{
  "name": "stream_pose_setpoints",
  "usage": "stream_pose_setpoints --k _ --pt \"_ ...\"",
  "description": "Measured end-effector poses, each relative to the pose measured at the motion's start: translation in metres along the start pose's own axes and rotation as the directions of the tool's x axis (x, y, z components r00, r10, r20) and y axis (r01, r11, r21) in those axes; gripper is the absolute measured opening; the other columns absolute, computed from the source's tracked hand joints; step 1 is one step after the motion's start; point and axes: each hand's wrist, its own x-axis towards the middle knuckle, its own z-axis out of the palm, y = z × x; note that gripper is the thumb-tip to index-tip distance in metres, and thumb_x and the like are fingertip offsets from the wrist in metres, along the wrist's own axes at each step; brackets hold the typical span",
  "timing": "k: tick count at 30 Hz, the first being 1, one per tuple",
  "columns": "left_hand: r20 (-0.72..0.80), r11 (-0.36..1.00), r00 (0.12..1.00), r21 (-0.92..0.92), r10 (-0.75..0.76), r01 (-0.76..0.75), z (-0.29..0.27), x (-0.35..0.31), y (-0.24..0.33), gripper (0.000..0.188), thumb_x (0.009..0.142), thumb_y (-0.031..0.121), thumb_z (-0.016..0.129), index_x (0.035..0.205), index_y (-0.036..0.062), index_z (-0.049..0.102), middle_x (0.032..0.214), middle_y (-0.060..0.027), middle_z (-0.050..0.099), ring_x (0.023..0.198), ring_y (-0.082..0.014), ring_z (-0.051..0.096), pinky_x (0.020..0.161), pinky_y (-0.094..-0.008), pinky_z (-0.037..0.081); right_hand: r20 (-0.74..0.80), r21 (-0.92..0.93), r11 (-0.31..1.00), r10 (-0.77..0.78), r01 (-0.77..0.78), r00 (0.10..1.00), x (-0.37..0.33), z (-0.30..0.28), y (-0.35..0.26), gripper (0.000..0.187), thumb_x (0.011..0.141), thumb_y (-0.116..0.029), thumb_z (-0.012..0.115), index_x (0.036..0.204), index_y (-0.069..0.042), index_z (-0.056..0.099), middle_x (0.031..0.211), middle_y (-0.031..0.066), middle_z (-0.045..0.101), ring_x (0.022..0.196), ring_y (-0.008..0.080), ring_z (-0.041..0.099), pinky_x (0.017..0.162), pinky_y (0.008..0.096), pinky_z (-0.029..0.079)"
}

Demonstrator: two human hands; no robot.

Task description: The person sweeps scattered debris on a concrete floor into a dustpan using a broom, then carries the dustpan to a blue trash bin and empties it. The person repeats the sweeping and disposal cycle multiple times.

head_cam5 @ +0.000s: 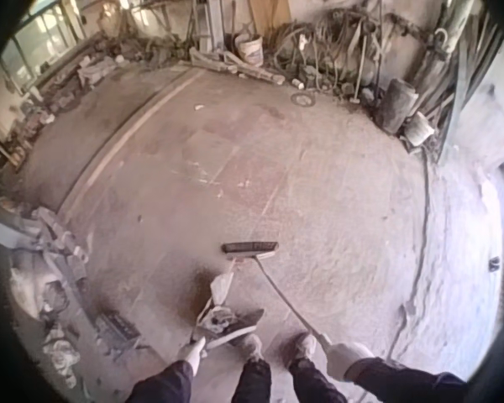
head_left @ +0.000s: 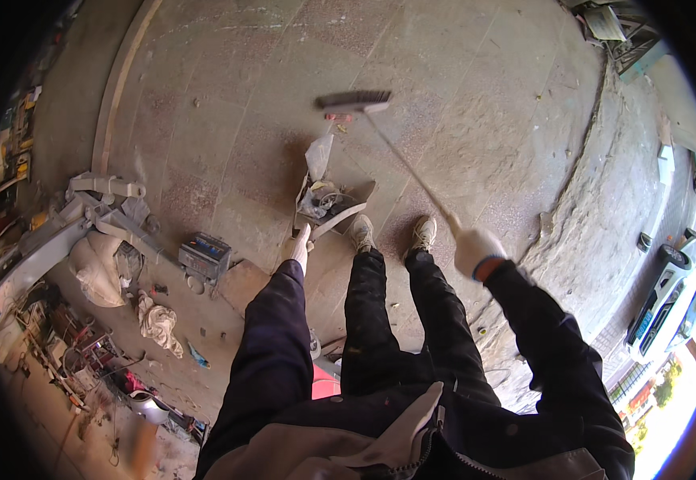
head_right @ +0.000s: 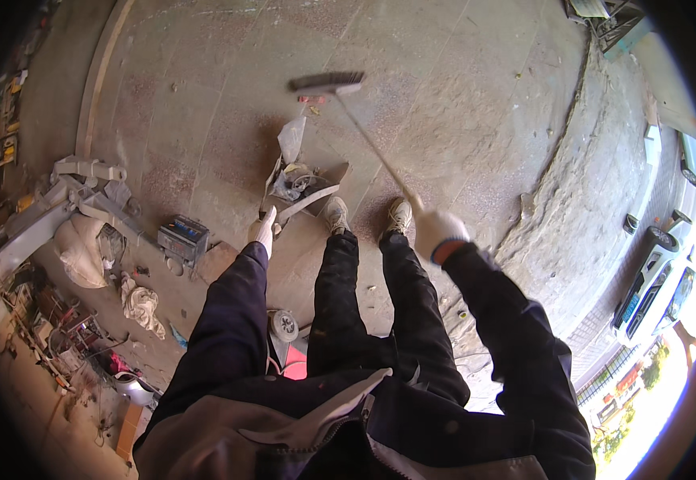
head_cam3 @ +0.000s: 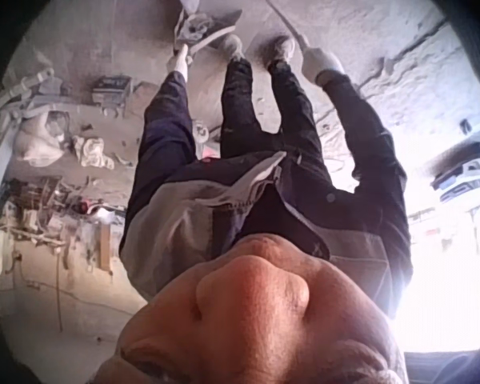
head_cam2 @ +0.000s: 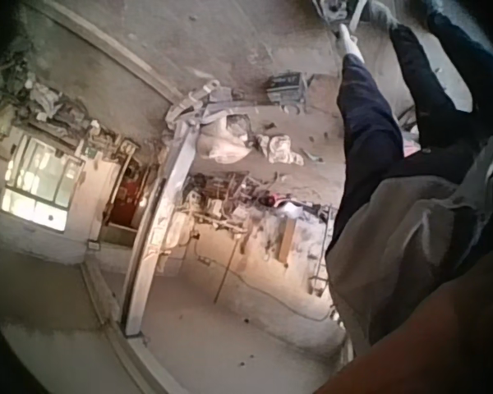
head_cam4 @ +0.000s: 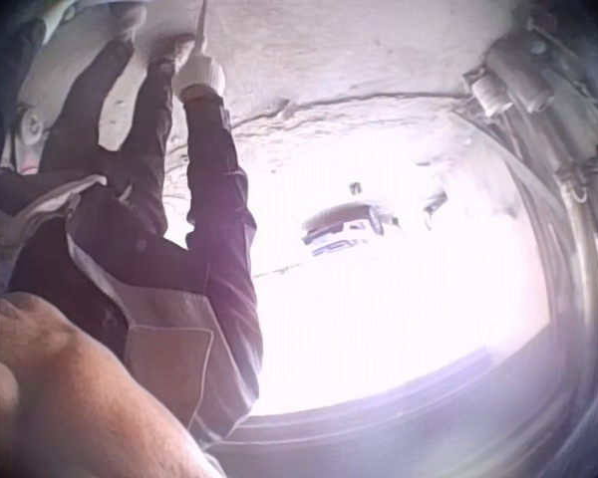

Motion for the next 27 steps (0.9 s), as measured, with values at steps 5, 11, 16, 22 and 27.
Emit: stream_pose_setpoints --k 5,11,16,22,27 --pt "-0.03 0.998 0.999 -0.06 -0.011 0.009 -0.01 0.0 0.011 0.065 0.083 0.06 0.078 0.089 -0.0028 0.065 0.085 -0.0082 0.063 0.071 -0.0142 0.061 0.063 -0.0284 0.052 0.223 0.191 0.982 -0.042 -0.002 0.974 -0.092 0.016 -0.002 0.068 0.085 -0.012 0.052 0.151 -0.008 0.038 0.084 0.0296 0.069 0.08 0.0457 0.07 0.072 0.0548 0.054" --pt "-0.012 0.999 0.999 0.019 0.047 -0.047 0.019 -0.003 0.032 0.061 0.083 0.059 0.077 0.082 -0.0004 0.064 0.074 -0.0053 0.062 0.064 -0.0132 0.059 0.061 -0.0289 0.047 0.079 0.531 0.835 0.124 -0.147 0.989 -0.199 -0.009 0.08 0.058 0.085 -0.019 0.061 0.142 -0.015 0.057 0.097 0.0245 0.072 0.091 0.0429 0.07 0.082 0.0469 0.055" --pt "0.033 0.96 0.98 0.195 0.196 -0.199 0.058 -0.014 0.048 0.065 0.082 0.06 0.074 0.097 -0.0028 0.068 0.08 -0.0091 0.067 0.073 -0.0183 0.062 0.071 -0.0353 0.048 0.306 0.702 0.405 0.572 -0.586 0.761 -0.245 0.034 0.156 0.064 0.084 -0.017 0.064 0.147 -0.011 0.052 0.086 0.0223 0.071 0.07 0.0246 0.07 0.068 0.0373 0.056" --pt "0.125 0.849 0.947 0.422 0.295 -0.32 0.129 -0.021 0.075 0.058 0.079 0.055 0.077 0.083 -0.0021 0.067 0.072 -0.0114 0.069 0.065 -0.0208 0.063 0.063 -0.0372 0.047 0.368 0.879 -0.054 0.71 -0.474 0.6 -0.197 0.116 0.205 0.041 0.086 -0.013 0.059 0.126 -0.004 0.066 0.06 0.0052 0.057 0.046 0.0176 0.056 0.041 0.0374 0.044" --pt "0.231 0.802 0.885 0.376 0.405 -0.465 0.188 -0.071 0.126 0.052 0.077 0.05 0.081 0.08 -0.0004 0.068 0.07 -0.0092 0.068 0.063 -0.0192 0.063 0.061 -0.0378 0.049 0.157 0.777 0.463 0.513 -0.426 0.844 -0.242 0.133 0.153 0.06 0.084 -0.022 0.061 0.141 -0.005 0.05 0.091 0.0318 0.068 0.089 0.0469 0.069 0.077 0.0482 0.055"
